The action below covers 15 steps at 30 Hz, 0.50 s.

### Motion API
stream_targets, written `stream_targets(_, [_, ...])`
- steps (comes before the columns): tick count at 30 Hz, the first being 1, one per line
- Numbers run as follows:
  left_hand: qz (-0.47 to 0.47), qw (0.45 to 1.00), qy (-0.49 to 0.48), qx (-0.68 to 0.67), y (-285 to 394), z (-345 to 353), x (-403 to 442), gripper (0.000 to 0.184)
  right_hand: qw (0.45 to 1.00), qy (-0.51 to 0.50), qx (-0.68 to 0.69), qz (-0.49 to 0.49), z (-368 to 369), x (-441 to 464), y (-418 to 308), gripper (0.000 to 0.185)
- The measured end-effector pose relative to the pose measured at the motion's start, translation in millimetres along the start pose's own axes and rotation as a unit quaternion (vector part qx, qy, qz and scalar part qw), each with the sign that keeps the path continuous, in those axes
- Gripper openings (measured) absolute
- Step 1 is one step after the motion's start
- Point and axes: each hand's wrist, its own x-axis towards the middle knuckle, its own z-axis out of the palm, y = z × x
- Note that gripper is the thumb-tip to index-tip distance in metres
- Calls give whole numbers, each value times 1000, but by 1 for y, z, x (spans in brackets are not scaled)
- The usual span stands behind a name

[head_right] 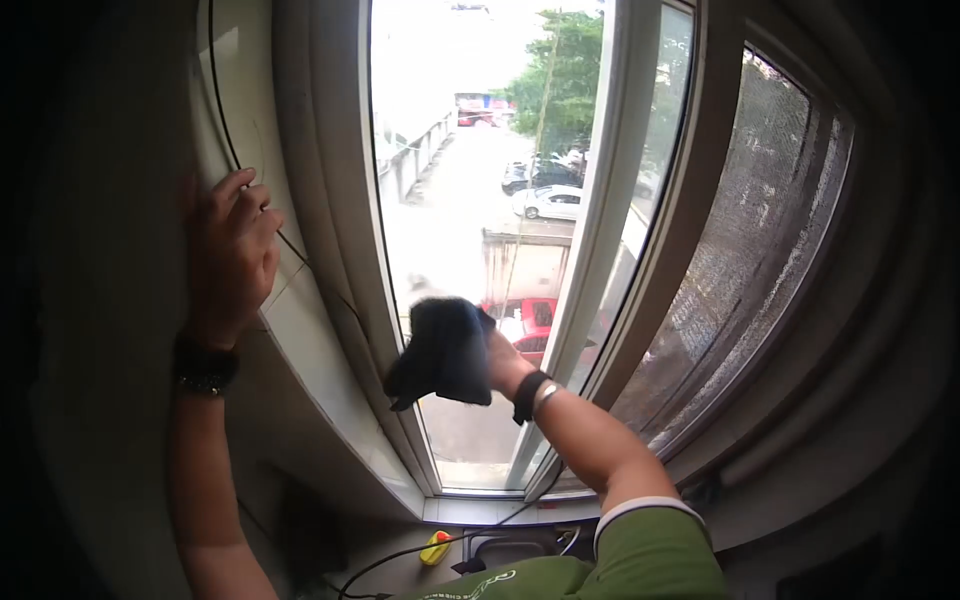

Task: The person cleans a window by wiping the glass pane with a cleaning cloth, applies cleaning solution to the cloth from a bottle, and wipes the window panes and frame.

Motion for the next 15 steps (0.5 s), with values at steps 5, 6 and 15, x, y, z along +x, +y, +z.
stream_targets(5, [-11, 999, -15, -35, -4, 5, -4, 15, 911, -193, 203, 304, -11, -58, -18, 51])
stream_targets(6, [-15, 999, -14, -36, -4, 6, -6, 15, 935, -194, 131, 266, -8, -63, -15, 52])
stream_targets(15, [18, 1000, 10, 13, -4, 5, -10, 9, 948, 228, -222, -25, -90, 150, 24, 42])
